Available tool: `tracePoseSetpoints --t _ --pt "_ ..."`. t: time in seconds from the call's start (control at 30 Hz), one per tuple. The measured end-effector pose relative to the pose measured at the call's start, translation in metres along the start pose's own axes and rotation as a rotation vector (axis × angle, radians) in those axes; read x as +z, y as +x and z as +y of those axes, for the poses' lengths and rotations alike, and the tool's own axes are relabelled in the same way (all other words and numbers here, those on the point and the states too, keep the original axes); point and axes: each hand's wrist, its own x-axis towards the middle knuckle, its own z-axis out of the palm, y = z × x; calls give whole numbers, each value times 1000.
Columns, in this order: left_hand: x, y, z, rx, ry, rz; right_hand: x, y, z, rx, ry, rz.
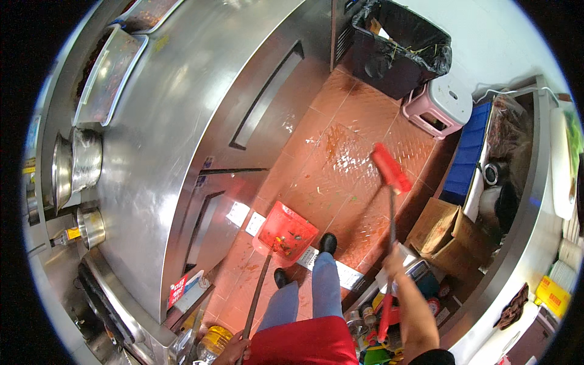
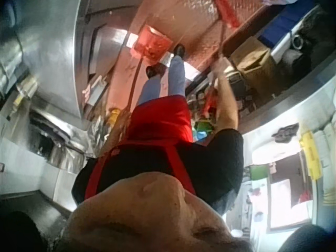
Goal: The person washes a metal bowl and a dark cloth in a double sink, then wrings out the cloth. They wipe a stainless steel countertop with the cloth, briefly handle lettuce leaves in a plastic container, and finally sweep the tiled floor with a broom and dustpan.
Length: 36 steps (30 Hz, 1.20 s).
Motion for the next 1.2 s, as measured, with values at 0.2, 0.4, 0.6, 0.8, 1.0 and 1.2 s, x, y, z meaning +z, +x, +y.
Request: tracePoseSetpoints --t 0.2,0.4,0.6,0.8,1.0,1.2 --pt "-39 6 -29 -2 -15 -24 -1 -152 -80 -83 300 -117" --pt "-89 16 -69 -18 -17 -35 -60 -191 -190 319 1282 -330" --pt "-121 34 -86 -42 28 -64 20 -71 -250 147 1615 -609" --pt "-142 44 -92 7 18 -77 91 -53 -270 231 1502 -732" --pt "-178 56 -119 -46 -49 -67 84 -167 -183 438 1387 -550" --pt "-175 34 -120 8 -89 -22 65 -234 -199 463 1458 -676"
